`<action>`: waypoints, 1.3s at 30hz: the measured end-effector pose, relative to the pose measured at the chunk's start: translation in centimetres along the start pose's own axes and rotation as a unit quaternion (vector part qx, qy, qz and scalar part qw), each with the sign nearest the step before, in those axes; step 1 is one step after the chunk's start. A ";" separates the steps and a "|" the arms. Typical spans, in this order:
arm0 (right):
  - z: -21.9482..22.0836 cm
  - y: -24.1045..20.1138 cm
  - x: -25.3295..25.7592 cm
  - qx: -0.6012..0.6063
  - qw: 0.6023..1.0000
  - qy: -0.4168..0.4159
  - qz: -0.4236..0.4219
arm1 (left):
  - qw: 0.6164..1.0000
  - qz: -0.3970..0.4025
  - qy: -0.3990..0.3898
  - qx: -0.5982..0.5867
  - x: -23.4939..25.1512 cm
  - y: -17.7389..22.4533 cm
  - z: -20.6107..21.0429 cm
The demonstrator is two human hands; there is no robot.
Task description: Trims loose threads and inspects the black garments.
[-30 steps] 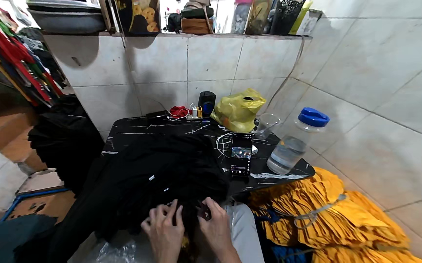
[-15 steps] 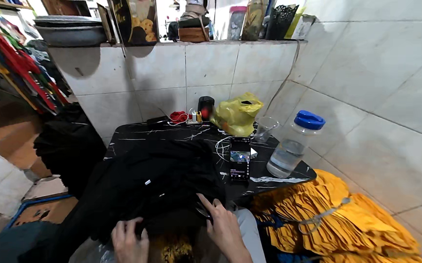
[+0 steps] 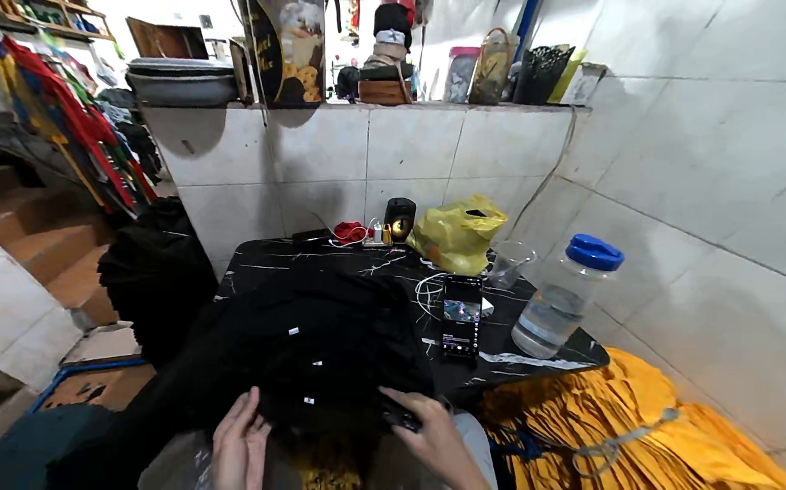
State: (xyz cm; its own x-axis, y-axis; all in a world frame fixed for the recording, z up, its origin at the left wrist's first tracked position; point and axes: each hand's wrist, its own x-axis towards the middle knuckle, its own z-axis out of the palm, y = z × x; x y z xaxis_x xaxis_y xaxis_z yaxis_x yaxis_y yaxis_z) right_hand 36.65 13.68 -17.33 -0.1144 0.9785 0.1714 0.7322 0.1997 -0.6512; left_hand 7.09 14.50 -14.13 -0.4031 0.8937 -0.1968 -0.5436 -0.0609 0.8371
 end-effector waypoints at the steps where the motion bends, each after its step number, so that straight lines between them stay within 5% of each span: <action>1: -0.6 1.3 0.3 0.046 0.994 0.082 -0.051 | 0.997 0.014 -0.022 0.068 -0.2 -0.1 -0.6; 4: -3.5 3.3 1.5 0.058 0.954 0.288 -0.063 | 0.969 0.066 -0.073 0.225 -1.4 -0.6 -2.1; 8: -5.1 5.5 3.0 -0.040 0.934 0.356 -0.012 | 0.963 0.109 -0.082 0.233 -2.5 -0.8 -2.2; 14: -4.8 6.6 4.0 -0.052 0.941 0.331 -0.051 | 0.973 0.107 -0.143 0.144 -1.6 -1.7 -3.9; 20: -1.7 0.0 2.4 0.021 0.928 0.345 -0.139 | 0.960 0.153 -0.170 0.160 -2.3 -2.5 -3.8; 27: 7.9 -7.1 0.3 0.154 0.973 0.006 -0.174 | 0.940 0.279 -0.071 0.184 -1.9 -4.3 -3.4; 39: 9.8 -11.1 0.9 -0.046 0.975 0.080 -0.202 | 0.942 0.269 -0.108 0.169 -2.6 -4.0 -4.5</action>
State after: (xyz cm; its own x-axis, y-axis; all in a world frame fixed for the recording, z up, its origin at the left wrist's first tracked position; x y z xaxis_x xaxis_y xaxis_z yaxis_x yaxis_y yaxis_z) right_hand 21.85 12.86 -17.15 -0.3049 0.7991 0.5182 0.7067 0.5546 -0.4394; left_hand 7.01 10.44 -19.22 -0.3744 0.8462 0.3793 -0.0234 -0.4175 0.9084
